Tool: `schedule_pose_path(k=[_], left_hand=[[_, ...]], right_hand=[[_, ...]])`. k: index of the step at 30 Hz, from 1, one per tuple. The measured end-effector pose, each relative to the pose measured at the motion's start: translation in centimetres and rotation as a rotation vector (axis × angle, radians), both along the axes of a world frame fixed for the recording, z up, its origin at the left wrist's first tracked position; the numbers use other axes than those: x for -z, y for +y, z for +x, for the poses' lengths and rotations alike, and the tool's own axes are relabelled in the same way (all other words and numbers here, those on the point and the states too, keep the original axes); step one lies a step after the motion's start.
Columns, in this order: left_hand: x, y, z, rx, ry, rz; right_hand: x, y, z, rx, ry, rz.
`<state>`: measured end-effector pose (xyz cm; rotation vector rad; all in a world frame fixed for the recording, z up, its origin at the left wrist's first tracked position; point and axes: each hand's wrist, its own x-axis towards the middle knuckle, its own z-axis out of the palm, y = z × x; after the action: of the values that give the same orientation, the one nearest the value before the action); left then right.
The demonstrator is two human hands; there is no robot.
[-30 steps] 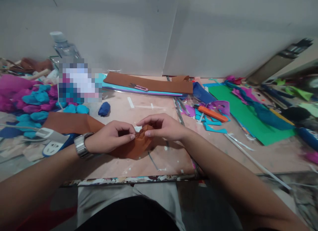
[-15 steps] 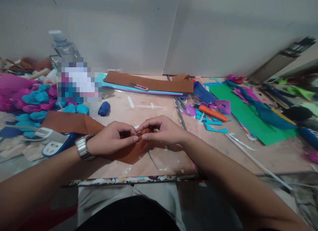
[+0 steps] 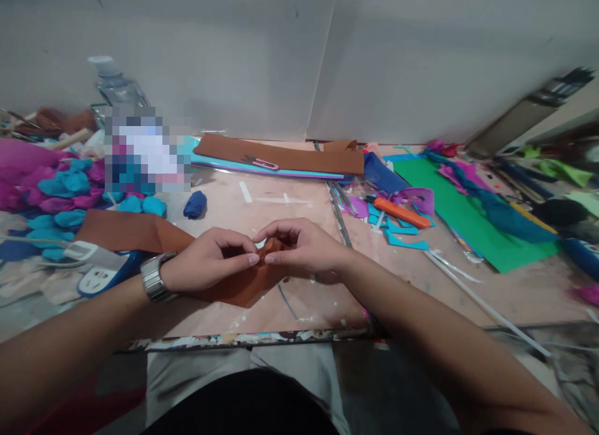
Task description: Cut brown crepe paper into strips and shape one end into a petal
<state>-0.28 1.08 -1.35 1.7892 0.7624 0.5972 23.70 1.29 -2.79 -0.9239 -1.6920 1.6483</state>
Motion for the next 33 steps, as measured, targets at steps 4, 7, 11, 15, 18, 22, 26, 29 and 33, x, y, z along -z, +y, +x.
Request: schedule_pose_path(k=[4,7,11,15,18,22,26,29,33], left_hand=[[-0.08,0.03,-0.02,0.009,0.004,0.003],[-0.04,0.04,0.0,0.015,0.004,0.005],[0.03,-0.05,0.07,0.008,0.009,0.039],[0.0,-0.17,0.08,-0.004,0.032,0.103],[0.01,-0.23,0.07,-0.003,0.048,0.167],[0.04,-0.29,0.09,-0.004,0.077,0.217],[0.01,-0.32,0.09,-0.004,0.085,0.241],[-0.02,-0.36,0.07,0.004,0.087,0.241],[0.06,-0.42,0.09,0.0,0.103,0.216]], right_hand=[[-0.37,0.07,0.14,0.002,0.027,0.045],[-0.52,0.07,0.2,0.019,-0.007,0.085],[-0.64,-0.02,0.09,0.024,-0.041,0.111],[-0.68,-0.13,-0.12,0.042,-0.061,0.107],[-0.73,-0.18,-0.26,0.04,-0.07,0.086],[-0.83,-0.15,-0.36,0.04,-0.101,0.06],[-0.82,0.02,-0.38,0.011,-0.087,0.022],[-0.69,0.06,-0.41,-0.014,-0.077,0.016],[-0.63,-0.15,-0.52,0.014,-0.081,0.036]])
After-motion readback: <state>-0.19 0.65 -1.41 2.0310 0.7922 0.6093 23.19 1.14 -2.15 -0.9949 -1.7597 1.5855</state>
